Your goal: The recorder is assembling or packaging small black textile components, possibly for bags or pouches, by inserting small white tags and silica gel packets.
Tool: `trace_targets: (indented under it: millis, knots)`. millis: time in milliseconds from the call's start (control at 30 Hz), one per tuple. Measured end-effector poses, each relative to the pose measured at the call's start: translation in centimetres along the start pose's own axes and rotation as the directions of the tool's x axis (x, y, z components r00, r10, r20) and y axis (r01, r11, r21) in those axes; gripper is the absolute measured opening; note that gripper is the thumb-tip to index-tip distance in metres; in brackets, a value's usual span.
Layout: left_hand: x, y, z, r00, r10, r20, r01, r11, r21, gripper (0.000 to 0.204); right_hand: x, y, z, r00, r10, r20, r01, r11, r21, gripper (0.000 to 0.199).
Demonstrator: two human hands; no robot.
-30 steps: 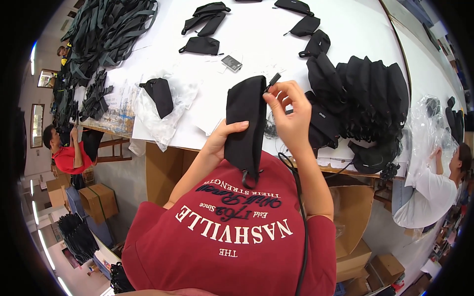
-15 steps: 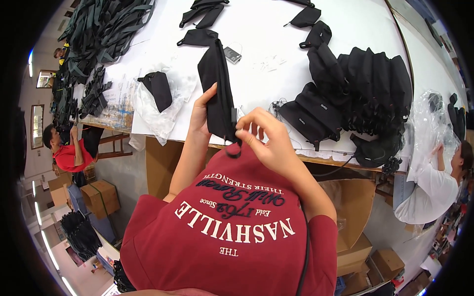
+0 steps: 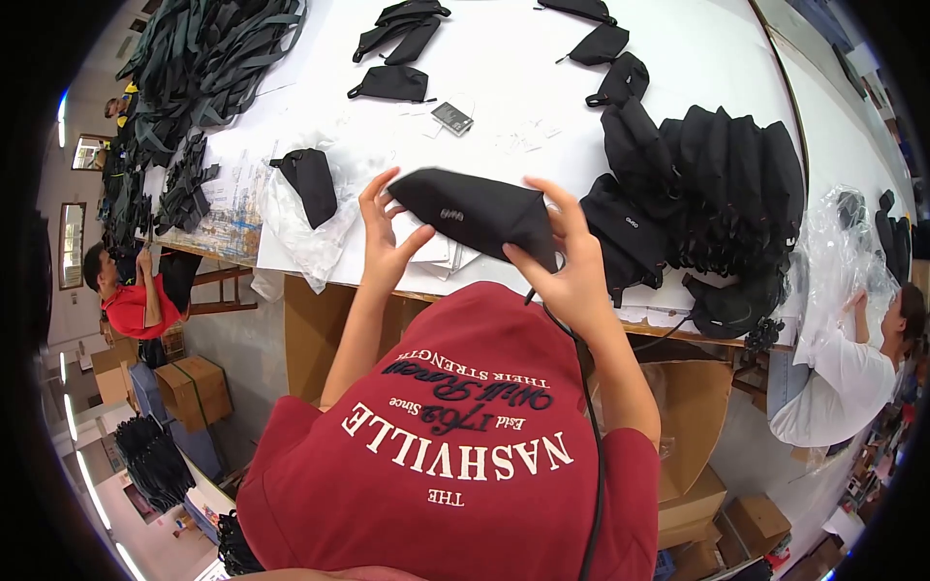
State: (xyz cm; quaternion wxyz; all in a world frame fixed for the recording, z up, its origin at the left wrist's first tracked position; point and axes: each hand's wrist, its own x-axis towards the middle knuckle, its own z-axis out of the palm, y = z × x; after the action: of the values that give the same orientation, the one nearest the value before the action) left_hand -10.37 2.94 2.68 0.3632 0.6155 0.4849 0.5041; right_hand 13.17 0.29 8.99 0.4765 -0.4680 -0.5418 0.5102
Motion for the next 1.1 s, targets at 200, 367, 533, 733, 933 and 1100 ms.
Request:
trace_targets:
  millis: [200,367,533,733,933,1100]
  knots:
    - [0.4,1.4,-2.0,0.916,-0.091,0.391,0.199,0.949,-0.246,0.032,-0.2,3.1,-2.7,0.984,0.153,0.088,-0.155,0.987,0.027,0.023]
    - [0.4,0.6,-0.2,0.892,-0.046,0.45,0.089,0.993,-0.073,0.022,-1.0,4.8,-4.9,1.0,-0.017,0.005,0.017,0.988,-0.153,0.019]
    - [-0.5,-6.3,2.6,0.791,-0.358,0.495,0.29,0.933,0.211,0.021,-2.7,6.4,-10.5,0.924,-0.365,-0.117,0.164,0.651,-0.741,0.032]
    - [-3.4,-13.1,9.7,0.684,-0.311,0.66,-0.062,0.877,0.477,0.023,-6.2,11.4,-10.7,0.959,-0.156,-0.236,-0.17,0.348,-0.922,0.034]
    - [-2.2,-16.3,11.9,0.855,-0.253,0.454,-0.107,0.769,0.63,0.024,-6.8,10.6,-8.8,0.926,-0.178,-0.332,-0.188,0.546,-0.817,0.019]
    - [-1.3,-16.8,11.0,0.795,-0.179,0.579,-0.203,0.821,0.533,0.015,-6.1,10.5,-7.8,0.931,-0.198,-0.307,-0.083,0.705,-0.705,0.014]
